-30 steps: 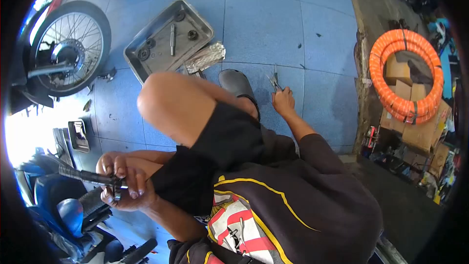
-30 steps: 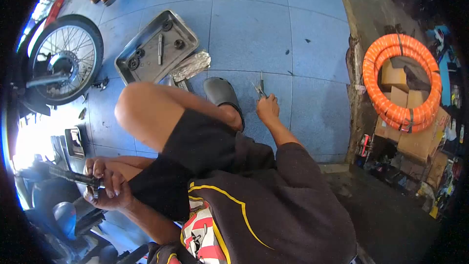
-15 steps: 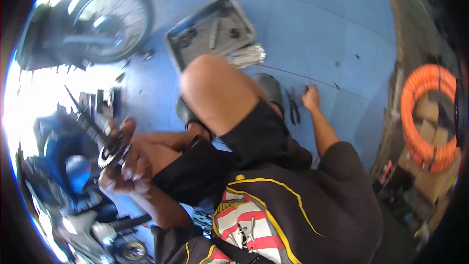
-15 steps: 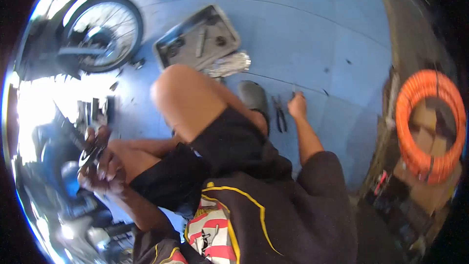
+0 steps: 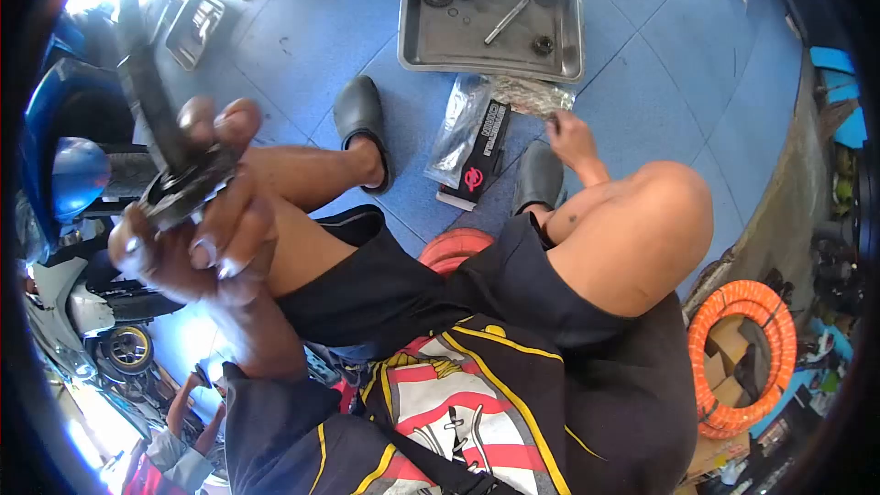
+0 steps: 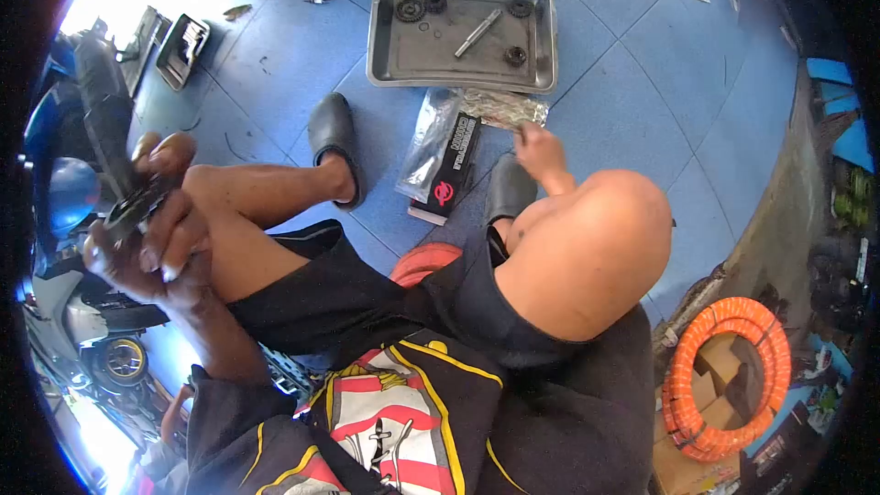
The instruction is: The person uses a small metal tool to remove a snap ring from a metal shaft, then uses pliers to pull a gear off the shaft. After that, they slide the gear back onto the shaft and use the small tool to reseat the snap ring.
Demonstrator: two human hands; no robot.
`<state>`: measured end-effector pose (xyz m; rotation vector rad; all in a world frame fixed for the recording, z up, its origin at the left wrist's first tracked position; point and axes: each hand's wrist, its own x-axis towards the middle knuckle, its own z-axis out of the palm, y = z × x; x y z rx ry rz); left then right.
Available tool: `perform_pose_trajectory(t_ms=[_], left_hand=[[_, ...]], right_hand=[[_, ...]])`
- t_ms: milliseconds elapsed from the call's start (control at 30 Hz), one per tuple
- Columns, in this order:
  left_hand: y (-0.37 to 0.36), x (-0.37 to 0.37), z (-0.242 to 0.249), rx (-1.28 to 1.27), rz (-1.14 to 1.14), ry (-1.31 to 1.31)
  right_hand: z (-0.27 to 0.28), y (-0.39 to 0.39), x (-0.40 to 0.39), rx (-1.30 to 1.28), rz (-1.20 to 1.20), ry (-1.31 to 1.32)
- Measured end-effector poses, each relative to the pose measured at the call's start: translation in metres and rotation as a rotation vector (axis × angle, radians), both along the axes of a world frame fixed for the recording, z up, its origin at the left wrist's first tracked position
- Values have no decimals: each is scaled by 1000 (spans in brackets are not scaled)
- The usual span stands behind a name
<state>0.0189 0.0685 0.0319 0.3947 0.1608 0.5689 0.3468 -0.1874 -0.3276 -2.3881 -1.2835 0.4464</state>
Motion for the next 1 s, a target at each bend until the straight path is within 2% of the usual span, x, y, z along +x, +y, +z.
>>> perform_pose_trajectory(t_ms=[33, 100, 167, 200, 300, 367, 467, 500, 567, 633, 767, 833, 967, 1000], left_hand=[[1, -1, -2, -36, 61, -35], [3, -2, -2, -46, 155, -80], [4, 0, 1, -28, 205, -81], [5, -1, 1, -22, 210, -85], [4, 3, -3, -9, 168, -104], [-6, 7, -2, 25, 234, -1], [-8, 0, -17, 295, 264, 216], [-15, 7, -9, 353, 314, 316], [-13, 7, -15, 369, 285, 301], [-19, 10, -8, 421, 336, 509], [-26, 12, 8, 480, 274, 474], [-30, 10, 14, 713, 336, 556], [-37, 13, 3, 716, 353, 514], [-41, 15, 1, 701, 377, 515]], right_hand=[[-3, 17, 0, 10, 99, 22], [-30, 37, -3, -240, 233, 102], [-28, 50, -29, -529, 407, -38], [-29, 55, -29, -523, 411, -45], [-16, 52, -26, -421, 296, 13], [-7, 48, -33, -341, 244, 67], [2, 69, -52, -183, 221, 163], [7, 81, -57, -122, 219, 195], [22, 102, -55, -4, 211, 246], [40, 114, -42, 88, 193, 282], [96, 99, 1, 209, 101, 326], [129, 86, 18, 261, 41, 348], [193, 50, 32, 318, -112, 418], [243, 49, 21, 447, -89, 463]])
